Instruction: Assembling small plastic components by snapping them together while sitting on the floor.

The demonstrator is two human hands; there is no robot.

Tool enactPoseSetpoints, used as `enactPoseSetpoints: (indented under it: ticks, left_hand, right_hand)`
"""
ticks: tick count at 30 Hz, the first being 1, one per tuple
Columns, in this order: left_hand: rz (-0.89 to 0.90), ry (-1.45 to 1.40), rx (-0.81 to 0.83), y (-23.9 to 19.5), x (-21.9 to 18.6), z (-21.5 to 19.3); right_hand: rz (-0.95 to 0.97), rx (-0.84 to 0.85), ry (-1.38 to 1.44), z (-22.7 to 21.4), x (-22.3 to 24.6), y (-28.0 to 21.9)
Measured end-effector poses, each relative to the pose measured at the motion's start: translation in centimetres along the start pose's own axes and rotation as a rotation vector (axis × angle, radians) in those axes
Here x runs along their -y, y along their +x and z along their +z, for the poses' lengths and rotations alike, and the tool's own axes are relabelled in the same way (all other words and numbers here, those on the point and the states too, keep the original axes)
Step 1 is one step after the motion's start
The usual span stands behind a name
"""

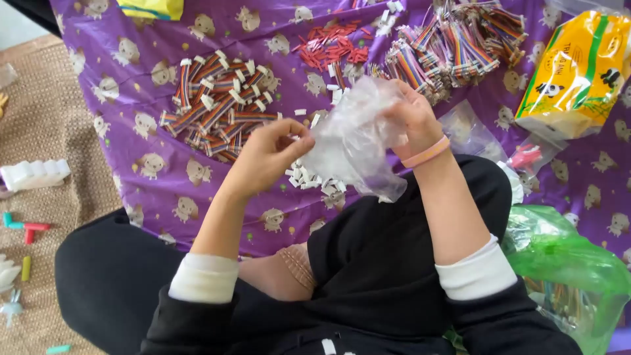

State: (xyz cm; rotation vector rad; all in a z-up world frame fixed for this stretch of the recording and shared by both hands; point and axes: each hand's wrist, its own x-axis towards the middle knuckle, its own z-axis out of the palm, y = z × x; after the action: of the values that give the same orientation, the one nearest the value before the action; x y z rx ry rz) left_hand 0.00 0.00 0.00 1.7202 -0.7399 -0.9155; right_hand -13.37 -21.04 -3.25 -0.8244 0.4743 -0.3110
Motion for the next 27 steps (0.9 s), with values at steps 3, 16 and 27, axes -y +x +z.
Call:
enactPoseSetpoints:
  ticks: [3, 16, 27]
  left_hand:
    - [-0.019, -0.124, 0.009, -1.0, 0.2, 0.1]
    - [0.281, 0.914, -0.107, -2.5, 12.3, 7.5]
    - [0.403, 0.674, -0.329, -1.9, 13.6, 7.0]
  right_hand:
    - [-0.204, -0.179, -0.564, -0.7, 3.0, -2.7]
    - [-0.247, -1.375, -2.145, -29.6, 9.2, -13.1]
    - [0.277, 0.197, -2.133, -0.3, -11.9, -0.2]
